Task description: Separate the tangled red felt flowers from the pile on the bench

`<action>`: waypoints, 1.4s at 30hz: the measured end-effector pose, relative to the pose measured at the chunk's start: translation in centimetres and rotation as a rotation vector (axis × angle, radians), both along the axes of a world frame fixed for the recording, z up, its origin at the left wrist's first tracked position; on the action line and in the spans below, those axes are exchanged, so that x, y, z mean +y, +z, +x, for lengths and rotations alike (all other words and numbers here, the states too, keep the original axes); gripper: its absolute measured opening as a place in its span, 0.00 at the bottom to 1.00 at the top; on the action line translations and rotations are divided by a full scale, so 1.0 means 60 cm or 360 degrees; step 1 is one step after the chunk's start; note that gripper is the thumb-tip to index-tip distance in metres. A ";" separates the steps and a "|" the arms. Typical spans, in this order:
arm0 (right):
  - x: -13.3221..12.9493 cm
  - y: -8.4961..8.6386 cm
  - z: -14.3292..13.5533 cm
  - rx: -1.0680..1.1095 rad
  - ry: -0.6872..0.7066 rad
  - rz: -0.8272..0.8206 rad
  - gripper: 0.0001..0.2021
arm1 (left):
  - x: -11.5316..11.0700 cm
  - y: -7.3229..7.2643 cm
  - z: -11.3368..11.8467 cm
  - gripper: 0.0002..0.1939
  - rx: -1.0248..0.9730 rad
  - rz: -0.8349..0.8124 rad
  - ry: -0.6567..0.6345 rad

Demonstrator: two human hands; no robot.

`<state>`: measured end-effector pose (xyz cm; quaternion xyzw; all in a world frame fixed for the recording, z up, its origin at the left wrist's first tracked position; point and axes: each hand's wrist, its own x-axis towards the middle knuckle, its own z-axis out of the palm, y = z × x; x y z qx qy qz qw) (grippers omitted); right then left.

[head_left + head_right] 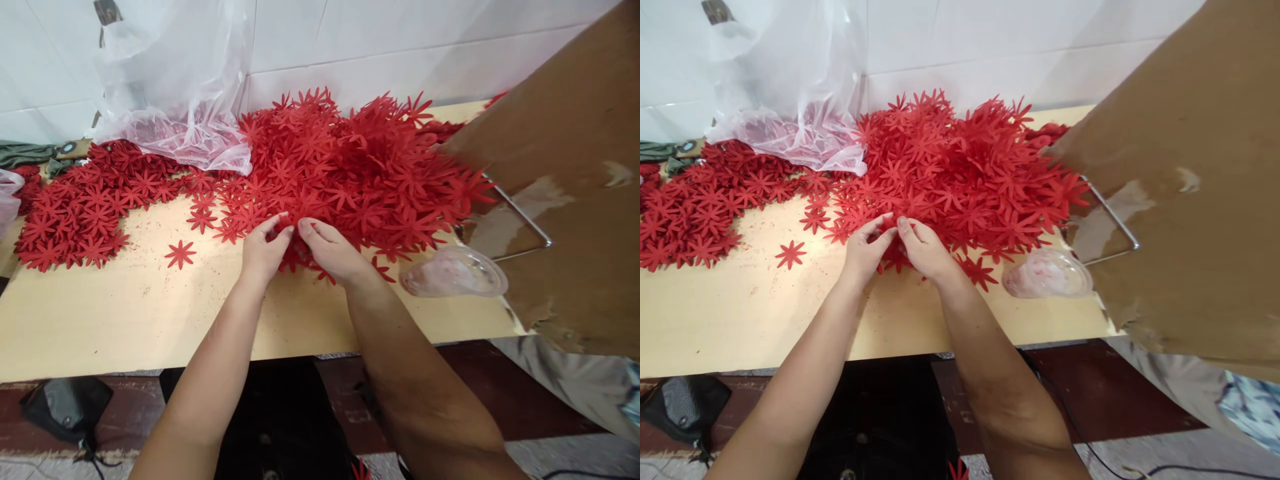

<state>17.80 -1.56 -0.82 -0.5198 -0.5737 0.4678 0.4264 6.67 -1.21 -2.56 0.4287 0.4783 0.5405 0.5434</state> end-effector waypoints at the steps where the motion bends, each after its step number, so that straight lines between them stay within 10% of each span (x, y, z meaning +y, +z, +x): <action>1: -0.001 -0.001 0.000 0.0003 0.0055 0.0038 0.23 | 0.002 -0.003 0.000 0.14 0.0015 -0.0016 0.0028; 15: 0.002 -0.008 0.003 -0.0148 -0.0154 0.0174 0.21 | 0.007 0.003 0.000 0.09 -0.0145 0.0006 -0.0010; 29: -0.019 -0.008 0.015 0.0276 -0.0099 -0.0013 0.16 | 0.027 0.002 -0.036 0.05 -0.0428 -0.0026 0.0542; 42: 0.013 -0.030 0.008 0.0197 -0.0415 0.0287 0.07 | 0.017 0.021 -0.028 0.04 -0.0325 -0.0097 0.0269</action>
